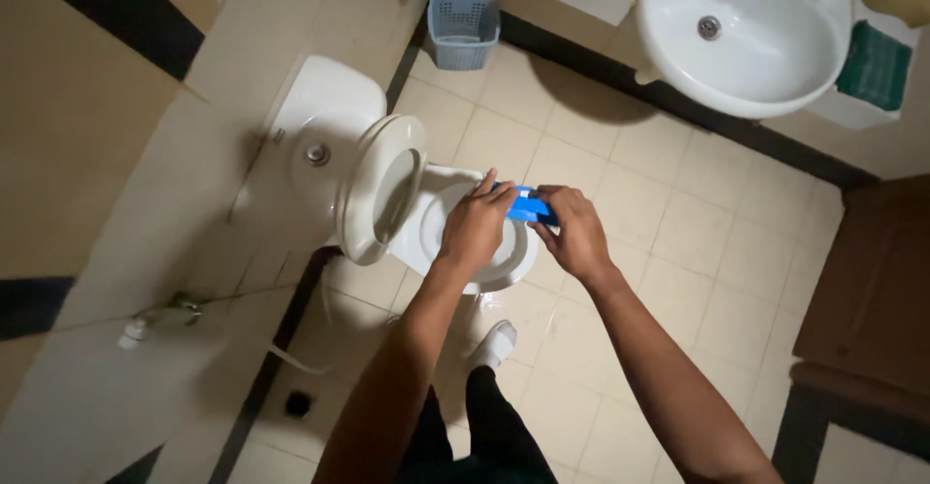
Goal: The person scrubs the inside of a toilet bowl using a blue brush. They then place the brush on the toilet tank and flush the toilet.
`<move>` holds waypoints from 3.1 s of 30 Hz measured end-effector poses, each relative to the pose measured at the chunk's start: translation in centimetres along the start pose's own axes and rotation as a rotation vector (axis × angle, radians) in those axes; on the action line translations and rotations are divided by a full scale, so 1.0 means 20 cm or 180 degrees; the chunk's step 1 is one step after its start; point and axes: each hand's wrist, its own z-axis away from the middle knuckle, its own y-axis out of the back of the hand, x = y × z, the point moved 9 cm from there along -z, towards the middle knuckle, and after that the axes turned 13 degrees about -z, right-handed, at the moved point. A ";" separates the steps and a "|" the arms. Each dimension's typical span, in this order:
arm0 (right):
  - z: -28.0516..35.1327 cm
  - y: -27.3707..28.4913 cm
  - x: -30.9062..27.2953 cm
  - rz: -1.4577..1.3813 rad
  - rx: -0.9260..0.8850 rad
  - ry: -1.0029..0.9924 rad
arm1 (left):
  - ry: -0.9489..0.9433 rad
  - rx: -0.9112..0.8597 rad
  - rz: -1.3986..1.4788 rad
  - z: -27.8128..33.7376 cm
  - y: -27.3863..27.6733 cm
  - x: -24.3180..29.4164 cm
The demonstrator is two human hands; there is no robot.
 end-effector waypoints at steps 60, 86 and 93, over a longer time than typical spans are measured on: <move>0.26 -1.49 1.79 0.0880 0.0464 0.0254 | -0.0486 0.1019 -0.0863 0.05 -2.00 -1.15; 0.61 -1.21 1.86 0.1269 0.0629 -0.0490 | -0.0973 0.0759 -0.0356 0.06 -2.27 -0.81; 0.92 -1.13 1.86 0.1284 0.0812 -0.0746 | -0.1304 0.0523 -0.0119 0.21 -2.29 -0.57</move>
